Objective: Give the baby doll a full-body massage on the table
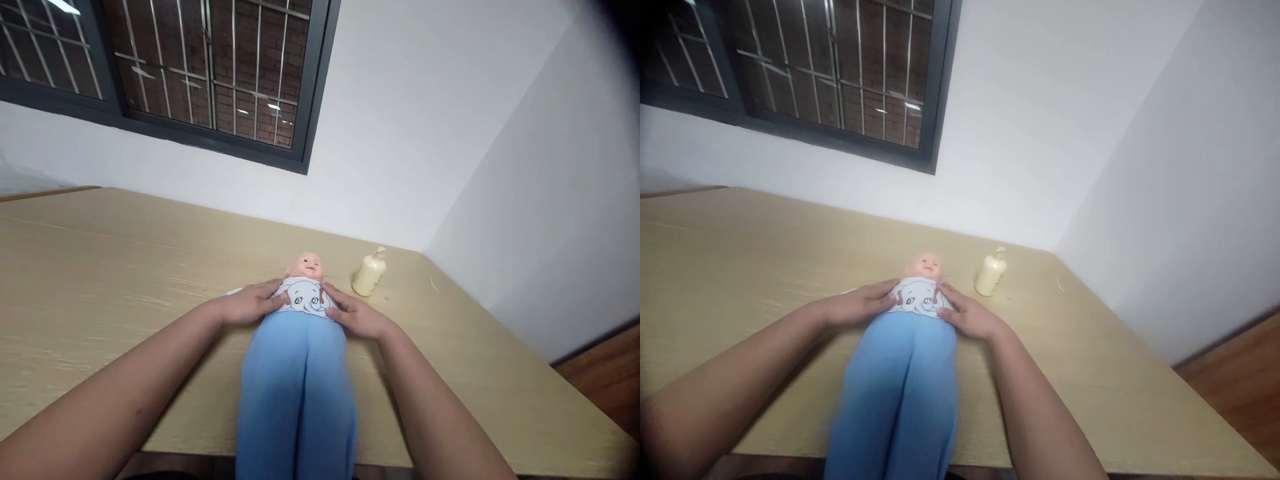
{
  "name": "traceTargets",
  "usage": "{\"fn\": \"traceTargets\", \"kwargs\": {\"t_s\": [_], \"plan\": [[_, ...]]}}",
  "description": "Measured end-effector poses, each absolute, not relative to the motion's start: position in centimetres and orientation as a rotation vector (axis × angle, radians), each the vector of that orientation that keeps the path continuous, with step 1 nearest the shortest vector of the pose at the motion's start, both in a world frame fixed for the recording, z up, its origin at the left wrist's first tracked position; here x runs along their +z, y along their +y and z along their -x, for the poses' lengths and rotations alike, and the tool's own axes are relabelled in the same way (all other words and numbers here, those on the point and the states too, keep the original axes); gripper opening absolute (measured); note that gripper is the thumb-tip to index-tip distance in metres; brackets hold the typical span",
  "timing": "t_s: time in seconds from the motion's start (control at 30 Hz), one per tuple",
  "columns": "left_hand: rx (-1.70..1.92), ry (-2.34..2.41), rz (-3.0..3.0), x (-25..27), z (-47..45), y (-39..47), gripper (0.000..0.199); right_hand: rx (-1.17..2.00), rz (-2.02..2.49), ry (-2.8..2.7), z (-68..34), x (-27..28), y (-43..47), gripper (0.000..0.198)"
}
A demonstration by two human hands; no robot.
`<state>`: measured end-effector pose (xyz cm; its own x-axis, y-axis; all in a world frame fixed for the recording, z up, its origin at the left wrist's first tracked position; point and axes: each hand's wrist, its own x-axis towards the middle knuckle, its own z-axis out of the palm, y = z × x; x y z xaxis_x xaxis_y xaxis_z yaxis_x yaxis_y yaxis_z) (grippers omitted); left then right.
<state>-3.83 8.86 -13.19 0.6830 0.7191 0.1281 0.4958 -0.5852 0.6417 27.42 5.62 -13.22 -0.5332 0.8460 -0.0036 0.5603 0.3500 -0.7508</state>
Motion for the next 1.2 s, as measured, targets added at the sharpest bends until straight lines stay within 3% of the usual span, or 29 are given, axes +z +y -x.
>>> {"fn": "traceTargets", "kwargs": {"t_s": [0.3,0.9,1.2], "plan": [[0.485,0.894,-2.258,-13.3,3.9,8.9,0.076,1.007,1.18,-2.222,-27.7,-13.6,5.9,0.088],[0.594,1.092,-2.349,-13.7,3.3,9.1,0.07,0.933,1.177,-2.107,-26.8,-13.1,5.5,0.076],[0.529,1.308,-2.321,-13.9,4.5,10.0,0.063,0.812,1.459,-1.95,-28.7,-14.0,6.5,0.047]]}}
